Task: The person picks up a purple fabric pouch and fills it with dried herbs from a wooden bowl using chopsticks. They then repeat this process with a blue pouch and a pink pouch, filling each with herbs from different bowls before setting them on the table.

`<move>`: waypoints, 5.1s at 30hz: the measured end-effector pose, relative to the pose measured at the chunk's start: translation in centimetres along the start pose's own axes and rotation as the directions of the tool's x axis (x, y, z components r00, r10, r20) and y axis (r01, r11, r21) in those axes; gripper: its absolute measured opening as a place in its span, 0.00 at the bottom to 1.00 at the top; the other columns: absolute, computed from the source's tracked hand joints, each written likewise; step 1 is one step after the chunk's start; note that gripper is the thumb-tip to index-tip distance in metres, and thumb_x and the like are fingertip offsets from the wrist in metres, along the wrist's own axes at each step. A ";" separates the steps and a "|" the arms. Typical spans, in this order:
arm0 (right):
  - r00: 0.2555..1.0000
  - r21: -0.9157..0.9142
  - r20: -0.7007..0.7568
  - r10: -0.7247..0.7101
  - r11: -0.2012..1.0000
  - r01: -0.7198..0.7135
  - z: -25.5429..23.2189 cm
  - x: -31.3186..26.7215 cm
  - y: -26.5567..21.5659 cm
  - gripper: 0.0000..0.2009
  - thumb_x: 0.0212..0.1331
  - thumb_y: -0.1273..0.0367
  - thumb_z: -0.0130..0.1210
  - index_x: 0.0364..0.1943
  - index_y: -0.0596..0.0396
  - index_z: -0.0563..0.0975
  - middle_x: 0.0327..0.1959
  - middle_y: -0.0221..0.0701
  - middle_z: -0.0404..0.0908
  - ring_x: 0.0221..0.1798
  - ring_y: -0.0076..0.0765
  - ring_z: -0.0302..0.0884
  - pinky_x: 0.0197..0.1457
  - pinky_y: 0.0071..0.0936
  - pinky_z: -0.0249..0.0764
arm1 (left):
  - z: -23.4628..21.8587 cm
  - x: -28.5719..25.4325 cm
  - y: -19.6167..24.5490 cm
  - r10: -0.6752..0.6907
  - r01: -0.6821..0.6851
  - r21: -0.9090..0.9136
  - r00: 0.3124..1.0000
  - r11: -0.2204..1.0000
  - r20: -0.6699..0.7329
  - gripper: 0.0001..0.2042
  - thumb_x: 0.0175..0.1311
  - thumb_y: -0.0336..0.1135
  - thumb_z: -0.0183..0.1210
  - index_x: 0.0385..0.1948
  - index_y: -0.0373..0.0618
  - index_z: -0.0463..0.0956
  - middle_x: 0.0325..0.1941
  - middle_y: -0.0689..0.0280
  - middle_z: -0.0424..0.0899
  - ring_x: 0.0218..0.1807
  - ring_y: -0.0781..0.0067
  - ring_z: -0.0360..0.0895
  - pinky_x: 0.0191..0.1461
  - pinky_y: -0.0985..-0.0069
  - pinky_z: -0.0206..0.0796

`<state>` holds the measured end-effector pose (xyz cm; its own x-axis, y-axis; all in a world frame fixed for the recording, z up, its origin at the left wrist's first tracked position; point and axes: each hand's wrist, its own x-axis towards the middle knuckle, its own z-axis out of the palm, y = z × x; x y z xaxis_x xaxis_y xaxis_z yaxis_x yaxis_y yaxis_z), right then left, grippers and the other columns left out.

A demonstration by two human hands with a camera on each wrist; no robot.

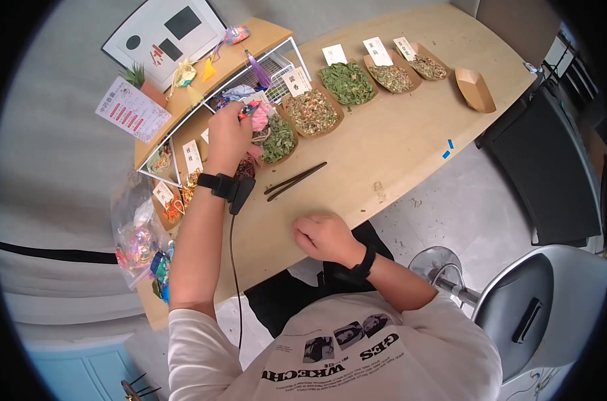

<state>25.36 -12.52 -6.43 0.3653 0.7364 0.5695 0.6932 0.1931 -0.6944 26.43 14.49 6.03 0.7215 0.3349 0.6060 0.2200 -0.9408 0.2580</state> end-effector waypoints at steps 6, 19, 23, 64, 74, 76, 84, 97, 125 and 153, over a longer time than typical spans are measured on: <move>1.000 -0.014 -0.027 -0.013 1.000 0.013 -0.1 0.1 -0.1 0.03 0.56 0.72 0.59 0.33 0.54 0.78 0.24 0.37 0.78 0.27 0.50 0.79 0.32 0.44 0.75 | -1.0 0.5 2.4 -0.200 0.198 0.029 0.973 0.980 0.111 0.12 0.60 0.34 0.68 0.35 0.33 0.82 0.33 0.43 0.84 0.39 0.39 0.83 0.43 0.56 0.74; 0.998 -0.014 -0.056 -0.001 1.000 0.000 0.4 -0.2 0.3 0.05 0.57 0.71 0.56 0.28 0.54 0.73 0.22 0.37 0.76 0.28 0.52 0.79 0.32 0.48 0.75 | -0.1 0.4 2.0 -0.207 0.206 0.018 0.976 0.978 0.073 0.13 0.59 0.36 0.67 0.39 0.34 0.83 0.35 0.42 0.84 0.41 0.37 0.83 0.43 0.55 0.74; 0.998 -0.014 -0.058 0.003 1.000 -0.004 0.5 -0.3 0.4 0.05 0.58 0.70 0.56 0.27 0.54 0.74 0.22 0.38 0.76 0.29 0.53 0.79 0.33 0.49 0.76 | 0.1 0.3 1.4 -0.195 0.189 0.088 0.979 0.978 0.066 0.13 0.59 0.35 0.67 0.39 0.34 0.83 0.36 0.41 0.84 0.42 0.37 0.82 0.45 0.55 0.74; 0.999 -0.032 0.003 -0.035 0.999 0.036 -0.1 0.0 -0.2 0.03 0.57 0.71 0.57 0.29 0.54 0.77 0.23 0.38 0.78 0.28 0.51 0.79 0.33 0.46 0.76 | -0.5 -0.9 2.8 -0.225 0.219 0.071 0.970 0.973 0.089 0.14 0.61 0.39 0.67 0.38 0.35 0.84 0.33 0.43 0.85 0.38 0.41 0.84 0.43 0.57 0.76; 1.000 -0.060 0.008 -0.027 0.998 0.028 0.0 0.1 -0.3 0.05 0.57 0.71 0.59 0.28 0.54 0.75 0.21 0.38 0.76 0.27 0.51 0.78 0.32 0.47 0.75 | -0.2 -1.4 1.7 -0.205 0.202 0.044 0.977 0.978 0.059 0.12 0.62 0.36 0.64 0.38 0.35 0.84 0.32 0.41 0.83 0.37 0.37 0.82 0.41 0.54 0.74; 1.000 -0.058 0.009 -0.027 0.998 0.027 -0.1 0.1 -0.5 0.04 0.57 0.71 0.59 0.29 0.54 0.76 0.21 0.38 0.76 0.27 0.51 0.78 0.31 0.47 0.75 | 0.1 -1.7 1.0 -0.144 0.144 -0.011 0.990 0.990 0.010 0.08 0.59 0.30 0.62 0.37 0.35 0.84 0.31 0.42 0.83 0.36 0.38 0.82 0.40 0.53 0.73; 0.998 -0.064 0.034 -0.062 0.996 0.064 0.1 0.2 0.0 0.02 0.57 0.73 0.59 0.33 0.55 0.79 0.22 0.38 0.78 0.26 0.49 0.79 0.30 0.43 0.75 | -1.1 -0.9 1.7 -0.314 0.301 0.105 0.938 0.948 0.149 0.13 0.62 0.35 0.63 0.42 0.36 0.84 0.38 0.41 0.84 0.43 0.38 0.83 0.46 0.55 0.75; 0.999 -0.084 0.010 -0.051 0.995 0.052 0.3 0.2 -0.2 0.03 0.56 0.72 0.60 0.30 0.54 0.77 0.21 0.38 0.77 0.26 0.49 0.79 0.30 0.46 0.75 | -0.1 -3.4 0.2 -0.378 0.370 -0.207 0.926 0.906 0.004 0.11 0.63 0.33 0.64 0.42 0.33 0.83 0.28 0.57 0.86 0.30 0.66 0.83 0.35 0.69 0.73; 0.958 0.435 0.250 0.141 0.867 -0.241 5.4 3.4 -7.2 0.23 0.57 0.76 0.69 0.57 0.58 0.77 0.45 0.30 0.79 0.32 0.17 0.76 0.34 0.19 0.73 | -6.1 -27.6 4.0 -0.400 0.320 -0.945 0.877 0.069 0.268 0.39 0.55 0.14 0.60 0.73 0.43 0.56 0.77 0.58 0.63 0.73 0.63 0.69 0.75 0.64 0.64; 0.813 0.219 0.441 0.380 0.833 -0.508 5.3 4.3 -8.9 0.05 0.61 0.79 0.58 0.28 0.65 0.80 0.21 0.23 0.77 0.25 0.14 0.72 0.27 0.19 0.67 | -6.2 -29.0 3.0 -0.392 0.355 -0.743 0.910 0.567 0.136 0.33 0.46 0.27 0.74 0.58 0.43 0.70 0.58 0.60 0.72 0.60 0.64 0.74 0.66 0.68 0.67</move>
<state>17.50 -7.65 -0.18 0.2866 0.9580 0.0053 0.2563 -0.0713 -0.9640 2.04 2.26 -6.09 0.6592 0.6666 0.3479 -0.1069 -0.3749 0.9209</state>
